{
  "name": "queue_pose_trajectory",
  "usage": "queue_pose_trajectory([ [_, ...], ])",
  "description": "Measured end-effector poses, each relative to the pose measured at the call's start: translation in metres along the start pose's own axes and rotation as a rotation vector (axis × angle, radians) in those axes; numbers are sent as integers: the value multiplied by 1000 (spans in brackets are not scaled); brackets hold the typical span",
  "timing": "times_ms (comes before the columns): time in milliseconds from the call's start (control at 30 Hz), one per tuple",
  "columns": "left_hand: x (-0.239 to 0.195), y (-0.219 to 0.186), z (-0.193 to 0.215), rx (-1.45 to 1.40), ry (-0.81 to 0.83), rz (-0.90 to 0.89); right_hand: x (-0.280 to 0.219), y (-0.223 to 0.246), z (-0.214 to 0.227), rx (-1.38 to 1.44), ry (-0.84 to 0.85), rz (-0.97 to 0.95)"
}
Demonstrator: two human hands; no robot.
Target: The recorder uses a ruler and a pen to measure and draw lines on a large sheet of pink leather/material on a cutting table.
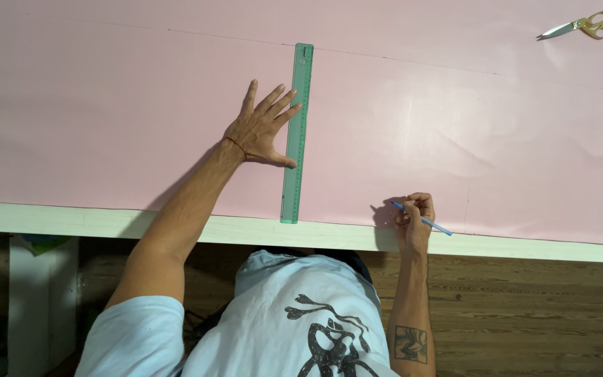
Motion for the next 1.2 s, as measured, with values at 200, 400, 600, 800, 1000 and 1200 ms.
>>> queue_pose_trajectory([
  [200, 1, 1, -1, 11, 2, 2, 2, -3, 3, 5, 8, 7],
  [400, 2, 1, -1, 22, 16, 8, 3, -4, 5, -1, -7, 7],
  [600, 2, -1, 4, 11, 14, 10, 0, 1, 0, 4, -18, -16],
  [800, 0, -3, 9, -15, 12, 6, 12, 8, -27, 4, 44, -8],
  [1000, -1, -3, 11, -31, 7, -6, 75, 24, -149, -11, 153, 78],
  [1200, 0, -3, 10, 9, 13, -7, 176, -4, -247, -141, 193, 171],
])
Point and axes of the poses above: each hand's wrist, its own x-axis towards the middle knuckle, its own z-axis out of the back of the hand, y = z × x, the point moved 3 cm from there along x, towards the middle knuckle, and after that the axes turned 5 degrees about -z, right-handed, at the moved point
